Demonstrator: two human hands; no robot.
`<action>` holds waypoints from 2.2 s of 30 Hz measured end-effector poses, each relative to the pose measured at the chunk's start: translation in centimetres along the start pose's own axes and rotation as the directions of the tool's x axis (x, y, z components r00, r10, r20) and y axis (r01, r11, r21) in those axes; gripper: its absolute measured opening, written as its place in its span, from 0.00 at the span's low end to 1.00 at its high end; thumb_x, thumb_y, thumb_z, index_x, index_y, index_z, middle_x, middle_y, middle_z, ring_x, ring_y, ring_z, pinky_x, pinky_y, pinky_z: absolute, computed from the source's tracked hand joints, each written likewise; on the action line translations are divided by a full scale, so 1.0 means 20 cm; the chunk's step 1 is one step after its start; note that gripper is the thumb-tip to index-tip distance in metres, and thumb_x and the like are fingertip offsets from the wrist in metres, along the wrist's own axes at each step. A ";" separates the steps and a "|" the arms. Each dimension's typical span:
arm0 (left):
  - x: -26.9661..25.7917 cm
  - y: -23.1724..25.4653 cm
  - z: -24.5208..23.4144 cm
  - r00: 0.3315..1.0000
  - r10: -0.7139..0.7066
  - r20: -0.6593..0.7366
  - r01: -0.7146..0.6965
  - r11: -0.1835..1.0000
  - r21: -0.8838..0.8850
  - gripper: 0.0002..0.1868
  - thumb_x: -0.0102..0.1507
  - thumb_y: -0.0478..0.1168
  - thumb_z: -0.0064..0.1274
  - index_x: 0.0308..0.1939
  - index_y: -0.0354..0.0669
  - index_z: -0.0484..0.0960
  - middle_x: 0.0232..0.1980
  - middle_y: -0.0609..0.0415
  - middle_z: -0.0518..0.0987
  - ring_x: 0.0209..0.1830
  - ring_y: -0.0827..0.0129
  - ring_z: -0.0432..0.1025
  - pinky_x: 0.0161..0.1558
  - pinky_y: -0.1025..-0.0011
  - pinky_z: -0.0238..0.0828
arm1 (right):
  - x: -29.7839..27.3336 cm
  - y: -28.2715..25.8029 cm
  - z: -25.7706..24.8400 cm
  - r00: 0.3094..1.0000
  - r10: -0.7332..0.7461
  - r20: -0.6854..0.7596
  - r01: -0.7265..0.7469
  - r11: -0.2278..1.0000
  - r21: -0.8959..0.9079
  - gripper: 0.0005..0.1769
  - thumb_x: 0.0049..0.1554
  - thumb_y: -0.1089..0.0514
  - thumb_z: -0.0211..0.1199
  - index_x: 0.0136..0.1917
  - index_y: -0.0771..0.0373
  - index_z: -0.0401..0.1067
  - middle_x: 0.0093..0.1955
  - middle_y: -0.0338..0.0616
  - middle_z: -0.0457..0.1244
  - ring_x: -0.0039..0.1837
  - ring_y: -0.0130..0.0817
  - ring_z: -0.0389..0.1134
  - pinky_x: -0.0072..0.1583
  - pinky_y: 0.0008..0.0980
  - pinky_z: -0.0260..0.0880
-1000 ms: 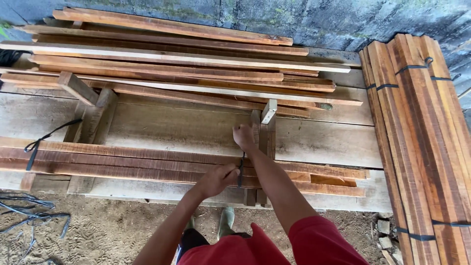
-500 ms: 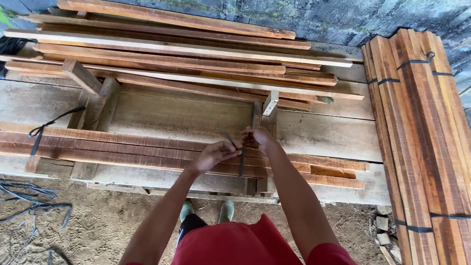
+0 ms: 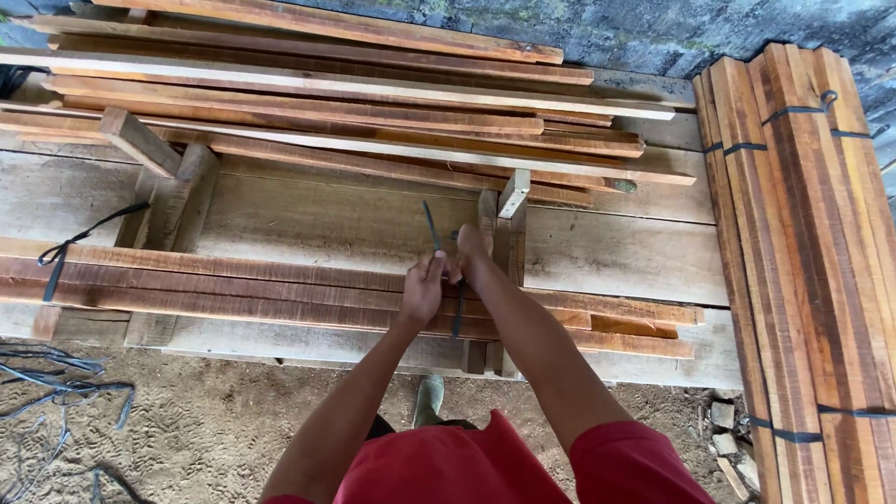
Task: Tying bundles of wooden slats together using rubber straps on a workbench.
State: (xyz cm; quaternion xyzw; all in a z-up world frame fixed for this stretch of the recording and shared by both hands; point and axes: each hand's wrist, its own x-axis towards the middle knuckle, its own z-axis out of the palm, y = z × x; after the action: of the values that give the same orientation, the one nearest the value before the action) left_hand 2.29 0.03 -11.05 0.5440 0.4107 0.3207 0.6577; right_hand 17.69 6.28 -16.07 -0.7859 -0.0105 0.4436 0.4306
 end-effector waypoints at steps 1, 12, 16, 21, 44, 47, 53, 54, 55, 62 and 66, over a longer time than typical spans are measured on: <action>-0.04 0.03 0.01 1.000 -0.004 -0.002 0.004 1.000 -0.001 0.24 0.79 0.49 0.31 0.37 0.42 0.76 0.35 0.51 0.81 0.39 0.69 0.77 0.46 0.60 0.74 | 0.03 0.04 0.02 1.000 0.003 0.001 -0.003 1.000 -0.003 0.15 0.60 0.58 0.49 0.39 0.69 0.70 0.28 0.50 0.58 0.27 0.37 0.55 0.29 0.39 0.53; -0.18 0.23 0.04 0.977 0.213 -0.009 -0.206 0.930 -0.305 0.28 0.76 0.38 0.37 0.18 0.46 0.63 0.16 0.59 0.56 0.17 0.80 0.55 0.30 0.75 0.66 | 0.17 0.10 0.14 0.906 0.105 0.409 0.190 0.764 -0.617 0.22 0.68 0.44 0.45 0.51 0.64 0.70 0.47 0.39 0.66 0.46 0.26 0.66 0.53 0.18 0.64; -0.12 0.00 0.03 0.978 0.206 0.036 -0.191 0.949 -0.250 0.30 0.78 0.41 0.32 0.18 0.51 0.64 0.13 0.56 0.59 0.14 0.81 0.47 0.26 0.74 0.62 | 0.44 0.37 0.19 0.906 -0.155 0.395 0.339 0.824 -0.454 0.23 0.65 0.44 0.55 0.45 0.66 0.77 0.46 0.63 0.68 0.46 0.59 0.72 0.51 0.48 0.74; -0.12 0.00 0.01 0.969 0.235 0.073 -0.219 0.959 -0.179 0.29 0.79 0.41 0.31 0.21 0.51 0.67 0.14 0.56 0.62 0.13 0.80 0.50 0.24 0.72 0.63 | 0.61 0.44 0.26 0.917 -0.182 0.355 0.362 0.754 -0.547 0.22 0.65 0.43 0.56 0.46 0.63 0.79 0.45 0.58 0.71 0.43 0.48 0.74 0.48 0.43 0.72; -0.22 0.00 0.06 0.989 0.122 0.085 -0.134 0.979 0.153 0.26 0.78 0.48 0.30 0.26 0.47 0.71 0.15 0.53 0.66 0.12 0.73 0.57 0.20 0.70 0.61 | 0.36 0.34 0.14 0.683 -0.342 0.646 0.731 0.326 -0.600 0.24 0.68 0.46 0.51 0.34 0.58 0.72 0.34 0.46 0.69 0.33 0.40 0.69 0.43 0.37 0.76; -0.22 0.06 0.06 0.994 0.090 0.064 -0.102 0.971 0.218 0.26 0.77 0.48 0.30 0.29 0.42 0.72 0.16 0.47 0.65 0.12 0.68 0.58 0.20 0.69 0.61 | 0.25 0.26 0.14 0.663 -0.260 0.702 0.744 0.330 -0.581 0.25 0.69 0.48 0.51 0.36 0.65 0.72 0.36 0.48 0.69 0.36 0.38 0.69 0.50 0.37 0.76; -0.26 0.11 0.09 0.993 0.099 0.066 -0.114 0.954 0.278 0.25 0.76 0.48 0.31 0.28 0.43 0.71 0.18 0.42 0.66 0.14 0.64 0.63 0.20 0.68 0.64 | 0.46 0.56 0.23 0.622 -0.261 0.738 0.612 -0.426 -0.667 0.23 0.63 0.40 0.57 0.53 0.62 0.79 0.46 0.53 0.72 0.49 0.51 0.75 0.50 0.51 0.79; -0.22 0.12 0.08 0.987 0.153 0.056 -0.162 0.948 0.274 0.26 0.76 0.48 0.31 0.27 0.43 0.72 0.18 0.42 0.67 0.15 0.64 0.65 0.19 0.69 0.65 | 0.53 0.55 0.27 0.615 -0.308 0.726 0.578 -0.451 -0.680 0.25 0.62 0.39 0.57 0.54 0.61 0.79 0.49 0.55 0.72 0.52 0.54 0.76 0.51 0.53 0.79; -0.22 0.08 0.05 0.983 0.172 0.060 -0.182 0.944 0.276 0.26 0.76 0.48 0.31 0.27 0.43 0.72 0.18 0.42 0.67 0.15 0.64 0.65 0.19 0.69 0.65 | 0.45 0.44 0.28 0.609 -0.326 0.724 0.571 -0.454 -0.684 0.25 0.62 0.39 0.57 0.54 0.61 0.79 0.49 0.55 0.72 0.52 0.54 0.76 0.51 0.53 0.79; -0.19 -0.11 0.05 0.986 0.156 -0.051 -0.151 0.984 0.093 0.29 0.77 0.52 0.27 0.27 0.47 0.73 0.17 0.51 0.67 0.14 0.72 0.61 0.20 0.72 0.59 | 0.13 0.20 0.15 0.893 -0.374 0.250 0.443 0.638 -0.630 0.29 0.57 0.37 0.58 0.42 0.67 0.76 0.41 0.61 0.70 0.53 0.63 0.73 0.49 0.57 0.77; -0.17 -0.23 0.07 0.981 0.183 -0.059 -0.174 0.976 0.132 0.27 0.78 0.48 0.30 0.42 0.28 0.78 0.19 0.50 0.69 0.13 0.77 0.54 0.20 0.71 0.53 | 0.01 0.15 0.06 0.823 -0.484 0.297 0.567 0.734 -0.374 0.22 0.61 0.48 0.55 0.31 0.64 0.69 0.29 0.58 0.65 0.41 0.67 0.72 0.42 0.34 0.66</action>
State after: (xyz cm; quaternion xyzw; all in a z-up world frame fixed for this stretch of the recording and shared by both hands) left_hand 1.87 -4.48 -14.73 0.6074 0.4026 0.3710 0.5756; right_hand 15.93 5.23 -18.60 -0.7842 -0.3730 0.3575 0.3437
